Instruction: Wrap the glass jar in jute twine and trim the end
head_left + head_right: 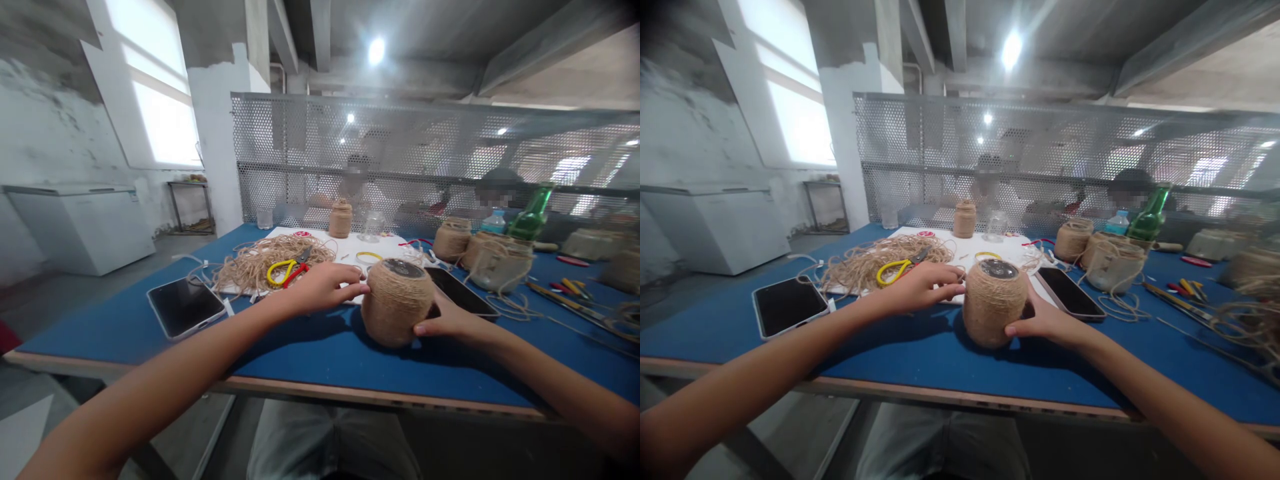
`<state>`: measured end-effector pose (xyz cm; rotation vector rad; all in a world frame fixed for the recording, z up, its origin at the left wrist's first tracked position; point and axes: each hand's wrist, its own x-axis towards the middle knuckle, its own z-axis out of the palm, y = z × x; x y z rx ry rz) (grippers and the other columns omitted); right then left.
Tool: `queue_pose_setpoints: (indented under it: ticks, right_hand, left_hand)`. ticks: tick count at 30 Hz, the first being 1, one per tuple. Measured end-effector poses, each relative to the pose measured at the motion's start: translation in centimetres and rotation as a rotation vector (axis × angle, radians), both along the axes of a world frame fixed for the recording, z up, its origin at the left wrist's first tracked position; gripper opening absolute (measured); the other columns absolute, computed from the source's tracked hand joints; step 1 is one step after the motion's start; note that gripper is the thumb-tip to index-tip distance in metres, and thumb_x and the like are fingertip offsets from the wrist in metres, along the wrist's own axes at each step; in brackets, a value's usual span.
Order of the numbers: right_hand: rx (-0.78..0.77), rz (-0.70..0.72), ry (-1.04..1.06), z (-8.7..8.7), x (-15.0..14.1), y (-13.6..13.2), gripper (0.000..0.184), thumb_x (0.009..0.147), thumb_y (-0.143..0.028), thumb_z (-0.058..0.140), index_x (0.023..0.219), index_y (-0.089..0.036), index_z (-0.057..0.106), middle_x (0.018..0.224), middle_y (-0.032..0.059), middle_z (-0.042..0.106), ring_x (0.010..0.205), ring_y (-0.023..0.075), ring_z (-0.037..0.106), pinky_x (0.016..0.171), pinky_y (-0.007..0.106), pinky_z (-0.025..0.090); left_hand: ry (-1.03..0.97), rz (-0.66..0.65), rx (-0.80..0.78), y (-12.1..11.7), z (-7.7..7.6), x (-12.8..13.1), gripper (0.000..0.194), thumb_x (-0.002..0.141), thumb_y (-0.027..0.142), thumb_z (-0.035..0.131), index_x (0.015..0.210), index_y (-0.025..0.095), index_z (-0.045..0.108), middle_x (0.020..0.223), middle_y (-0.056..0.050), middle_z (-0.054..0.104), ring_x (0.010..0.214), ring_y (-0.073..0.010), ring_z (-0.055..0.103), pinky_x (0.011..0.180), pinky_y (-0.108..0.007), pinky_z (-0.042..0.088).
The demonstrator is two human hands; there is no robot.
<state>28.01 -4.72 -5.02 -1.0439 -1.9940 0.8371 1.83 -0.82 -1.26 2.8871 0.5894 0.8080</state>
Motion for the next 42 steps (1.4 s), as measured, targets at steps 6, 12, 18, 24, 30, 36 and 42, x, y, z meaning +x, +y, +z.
queue_pose_setpoints:
  ticks: [6, 12, 18, 24, 30, 36, 42]
  right_hand:
    - [-0.013, 0.006, 0.029, -0.2, 0.0, 0.2, 0.101, 0.055, -0.048, 0.074, 0.139, -0.024, 0.021, 0.136, 0.0122, 0.041, 0.124, 0.0306, 0.037, 0.103, 0.050, 0.028]
    - [-0.112, 0.060, 0.056, 0.5, -0.2, -0.2, 0.103, 0.057, -0.050, 0.072, 0.140, -0.026, 0.016, 0.138, 0.0114, 0.038, 0.125, 0.0308, 0.037, 0.102, 0.049, 0.031]
    - [-0.101, -0.062, 0.147, -0.1, -0.5, -2.3, 0.097, 0.066, -0.038, 0.070, 0.137, -0.035, 0.004, 0.146, 0.0071, 0.022, 0.130, 0.0263, 0.029, 0.102, 0.044, 0.032]
    - [0.059, -0.257, 0.152, -1.2, -3.3, -4.1, 0.098, 0.064, -0.040, 0.071, 0.135, -0.030, 0.004, 0.145, 0.0118, 0.021, 0.130, 0.0288, 0.029, 0.103, 0.049, 0.029]
    - [0.155, -0.453, 0.040, -0.6, -4.7, -4.3, 0.097, 0.062, -0.042, 0.071, 0.134, -0.025, 0.008, 0.142, 0.0147, 0.025, 0.128, 0.0311, 0.030, 0.103, 0.049, 0.028]
    - [0.202, -0.285, -0.039, -0.1, -3.0, -3.4, 0.086, 0.065, -0.040, 0.069, 0.134, -0.027, 0.020, 0.140, 0.0103, 0.033, 0.127, 0.0297, 0.032, 0.103, 0.048, 0.029]
    - [0.204, -0.239, -0.096, 0.1, -1.6, -2.9, 0.092, 0.066, -0.041, 0.068, 0.137, -0.030, 0.010, 0.144, 0.0090, 0.024, 0.130, 0.0293, 0.027, 0.104, 0.052, 0.026]
  left_hand:
    - [-0.041, -0.025, -0.071, -0.1, -0.1, 0.3, 0.032, 0.090, 0.031, 0.040, 0.069, 0.013, 0.056, 0.068, 0.001, 0.056, 0.064, -0.0086, 0.050, 0.062, -0.018, 0.035]
    - [-0.077, -0.021, -0.140, -0.2, -0.4, 0.6, 0.032, 0.089, 0.030, 0.041, 0.066, 0.013, 0.054, 0.062, 0.002, 0.054, 0.061, -0.0083, 0.048, 0.061, -0.018, 0.035]
    - [-0.106, 0.003, -0.141, -0.2, -0.9, 1.0, 0.034, 0.089, 0.032, 0.041, 0.063, 0.013, 0.053, 0.062, 0.002, 0.053, 0.062, -0.0090, 0.048, 0.062, -0.019, 0.035]
    - [-0.132, 0.020, -0.077, -0.9, -1.2, 1.1, 0.034, 0.089, 0.034, 0.042, 0.065, 0.013, 0.054, 0.068, 0.000, 0.056, 0.066, -0.0098, 0.050, 0.063, -0.020, 0.036]
    - [-0.155, 0.039, 0.023, -1.5, -1.3, 1.2, 0.038, 0.085, 0.042, 0.047, 0.060, 0.013, 0.053, 0.075, -0.002, 0.057, 0.071, -0.0105, 0.051, 0.066, -0.021, 0.038]
    - [-0.140, 0.054, 0.086, -1.5, -1.4, 1.4, 0.040, 0.084, 0.045, 0.046, 0.063, 0.014, 0.056, 0.077, -0.002, 0.057, 0.072, -0.0108, 0.052, 0.064, -0.021, 0.039]
    - [-0.096, 0.065, 0.129, -2.1, -1.0, 1.2, 0.036, 0.088, 0.040, 0.041, 0.070, 0.014, 0.059, 0.082, -0.004, 0.058, 0.077, -0.0124, 0.053, 0.069, -0.023, 0.040]
